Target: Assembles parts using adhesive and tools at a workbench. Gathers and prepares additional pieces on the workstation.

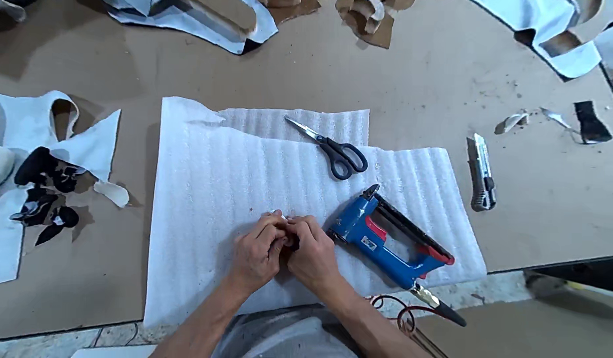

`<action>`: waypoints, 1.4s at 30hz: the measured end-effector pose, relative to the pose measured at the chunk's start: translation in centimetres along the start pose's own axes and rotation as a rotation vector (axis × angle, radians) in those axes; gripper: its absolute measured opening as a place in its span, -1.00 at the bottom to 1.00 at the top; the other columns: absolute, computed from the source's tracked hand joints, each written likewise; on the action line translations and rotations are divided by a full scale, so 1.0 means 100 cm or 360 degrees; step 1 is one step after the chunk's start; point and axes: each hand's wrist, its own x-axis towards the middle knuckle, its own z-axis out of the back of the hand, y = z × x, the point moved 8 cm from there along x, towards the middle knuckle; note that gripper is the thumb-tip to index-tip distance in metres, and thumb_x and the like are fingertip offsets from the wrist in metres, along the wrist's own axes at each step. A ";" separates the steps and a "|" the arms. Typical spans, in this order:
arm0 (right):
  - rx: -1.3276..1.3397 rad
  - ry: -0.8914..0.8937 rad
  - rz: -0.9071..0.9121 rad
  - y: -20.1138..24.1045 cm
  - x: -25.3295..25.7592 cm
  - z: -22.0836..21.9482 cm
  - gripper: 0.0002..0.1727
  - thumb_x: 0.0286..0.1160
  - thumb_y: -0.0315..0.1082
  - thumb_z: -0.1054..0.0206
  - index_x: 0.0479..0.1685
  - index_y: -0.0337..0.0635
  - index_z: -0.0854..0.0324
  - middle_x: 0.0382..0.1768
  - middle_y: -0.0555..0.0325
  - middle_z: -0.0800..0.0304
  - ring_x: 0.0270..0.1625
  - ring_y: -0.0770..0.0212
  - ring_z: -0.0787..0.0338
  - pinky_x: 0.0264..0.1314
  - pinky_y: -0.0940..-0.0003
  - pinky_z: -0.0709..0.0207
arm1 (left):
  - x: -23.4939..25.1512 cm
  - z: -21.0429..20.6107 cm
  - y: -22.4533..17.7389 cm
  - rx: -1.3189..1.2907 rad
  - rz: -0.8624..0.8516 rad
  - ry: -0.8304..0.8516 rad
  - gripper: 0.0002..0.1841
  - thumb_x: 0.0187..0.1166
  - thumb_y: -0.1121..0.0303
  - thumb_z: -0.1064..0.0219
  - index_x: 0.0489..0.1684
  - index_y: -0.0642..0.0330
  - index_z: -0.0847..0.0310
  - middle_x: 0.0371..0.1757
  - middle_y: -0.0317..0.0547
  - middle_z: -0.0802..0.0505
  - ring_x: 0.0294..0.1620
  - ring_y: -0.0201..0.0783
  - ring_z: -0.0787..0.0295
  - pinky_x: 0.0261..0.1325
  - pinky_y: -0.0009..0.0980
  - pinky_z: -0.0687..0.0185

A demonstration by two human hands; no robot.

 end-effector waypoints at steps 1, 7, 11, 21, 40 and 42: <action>-0.0029 0.0173 -0.0013 0.003 -0.003 0.009 -0.75 0.11 -0.32 -0.58 -0.19 -0.12 -0.76 0.01 0.12 -0.85 0.06 0.19 -0.89 -0.05 0.26 -0.83 | -0.005 -0.002 -0.002 0.0067 -0.0036 0.0031 -0.79 0.62 0.41 -0.26 -0.46 0.18 -0.71 0.18 -0.10 -0.90 0.44 -0.21 -0.76 0.48 -0.23 -0.71; -0.0648 0.0245 -0.0446 -0.066 -0.031 0.109 -0.18 0.16 0.00 -0.61 0.52 -0.17 -0.58 0.32 -0.40 -0.61 0.26 -0.45 -0.68 0.01 -0.34 -0.64 | -0.007 -0.002 -0.004 0.0124 -0.0094 0.0179 -0.75 0.71 0.39 -0.22 -0.43 0.19 -0.69 0.26 -0.13 -0.88 0.50 -0.23 -0.71 0.47 -0.32 -0.70; -0.0716 0.0429 -0.0656 -0.096 -0.035 0.107 0.05 0.07 -0.09 -0.75 0.74 -0.13 -0.37 0.35 -0.40 -0.61 0.23 -0.48 -0.71 0.06 -0.43 -0.61 | -0.006 0.000 -0.003 0.0119 -0.0106 0.0264 -0.75 0.72 0.41 -0.19 -0.41 0.21 -0.68 0.32 -0.12 -0.85 0.52 -0.23 -0.69 0.47 -0.34 -0.70; -0.0499 0.0553 -0.0567 -0.030 -0.036 0.148 -0.47 0.39 0.08 -0.30 -0.05 -0.26 -0.77 -0.48 0.07 -0.83 -0.49 0.16 -0.80 -0.51 0.05 -0.62 | -0.002 0.003 0.001 0.0058 -0.0154 0.0289 -0.81 0.65 0.46 -0.22 -0.40 0.21 -0.68 0.27 -0.13 -0.88 0.45 -0.25 -0.74 0.36 -0.30 -0.75; -0.0311 0.0886 -0.0328 0.030 -0.035 0.087 -0.49 0.17 0.00 -0.40 0.08 -0.10 -0.84 -0.30 0.17 -0.95 -0.33 0.26 -0.90 -0.37 0.21 -0.72 | -0.001 0.002 0.000 0.0016 -0.0211 0.0298 -0.88 0.54 0.52 -0.28 -0.31 0.22 -0.75 0.22 -0.12 -0.89 0.46 -0.22 -0.73 0.45 -0.31 -0.69; -0.0363 0.0902 -0.0348 0.030 -0.036 0.083 -0.47 0.08 -0.01 -0.41 0.06 -0.10 -0.84 -0.32 0.18 -0.94 -0.35 0.22 -0.91 -0.41 0.16 -0.72 | -0.003 0.000 0.000 0.0027 -0.0217 0.0310 -0.89 0.53 0.53 -0.29 -0.30 0.22 -0.75 0.22 -0.13 -0.88 0.45 -0.23 -0.73 0.44 -0.32 -0.71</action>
